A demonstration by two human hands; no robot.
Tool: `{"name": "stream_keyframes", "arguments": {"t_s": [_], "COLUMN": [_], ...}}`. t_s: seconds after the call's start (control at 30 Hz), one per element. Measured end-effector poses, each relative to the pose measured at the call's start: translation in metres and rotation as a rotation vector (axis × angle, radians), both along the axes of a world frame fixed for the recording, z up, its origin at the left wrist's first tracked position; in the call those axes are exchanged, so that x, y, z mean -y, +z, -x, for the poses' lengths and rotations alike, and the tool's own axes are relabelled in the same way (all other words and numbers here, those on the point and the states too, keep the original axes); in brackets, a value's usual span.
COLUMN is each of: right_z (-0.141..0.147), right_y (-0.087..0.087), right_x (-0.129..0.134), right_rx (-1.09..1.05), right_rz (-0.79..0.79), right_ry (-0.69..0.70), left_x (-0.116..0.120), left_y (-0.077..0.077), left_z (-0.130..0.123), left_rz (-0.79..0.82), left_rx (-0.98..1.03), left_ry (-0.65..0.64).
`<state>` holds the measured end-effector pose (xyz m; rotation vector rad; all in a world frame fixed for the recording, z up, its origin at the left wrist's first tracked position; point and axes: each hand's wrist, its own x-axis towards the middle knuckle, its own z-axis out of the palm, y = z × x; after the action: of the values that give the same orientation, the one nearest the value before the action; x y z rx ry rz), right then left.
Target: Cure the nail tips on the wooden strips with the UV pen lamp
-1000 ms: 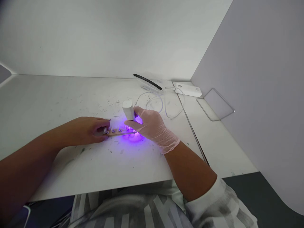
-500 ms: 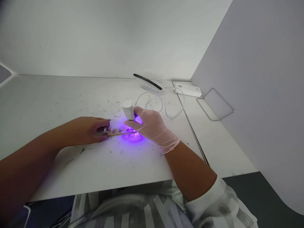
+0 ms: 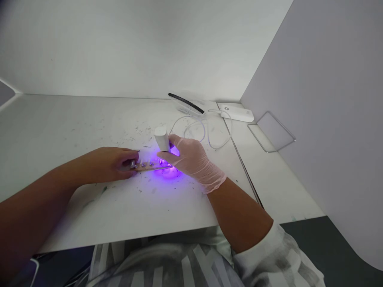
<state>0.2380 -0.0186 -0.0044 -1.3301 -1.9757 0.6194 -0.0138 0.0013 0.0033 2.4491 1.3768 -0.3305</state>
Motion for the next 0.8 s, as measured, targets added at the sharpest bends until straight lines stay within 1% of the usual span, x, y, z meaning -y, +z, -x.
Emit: {"name": "stream_keyframes", "arguments": {"t_s": [0.3,0.8], "right_z": [-0.0009,0.0002], "right_y": [-0.001,0.0007], "right_x": [-0.0009,-0.0003], "right_rx": [0.011,0.011], "right_rz": [-0.031,-0.019], "right_ry": [0.022,0.004], "left_x": [0.0003,-0.0005], "left_y": [0.0008,-0.0004], "left_z": [0.0001,0.0017], "left_rz": [0.013,0.006], "left_rx": [0.015,0.016], "left_ry": [0.019,-0.007]}}
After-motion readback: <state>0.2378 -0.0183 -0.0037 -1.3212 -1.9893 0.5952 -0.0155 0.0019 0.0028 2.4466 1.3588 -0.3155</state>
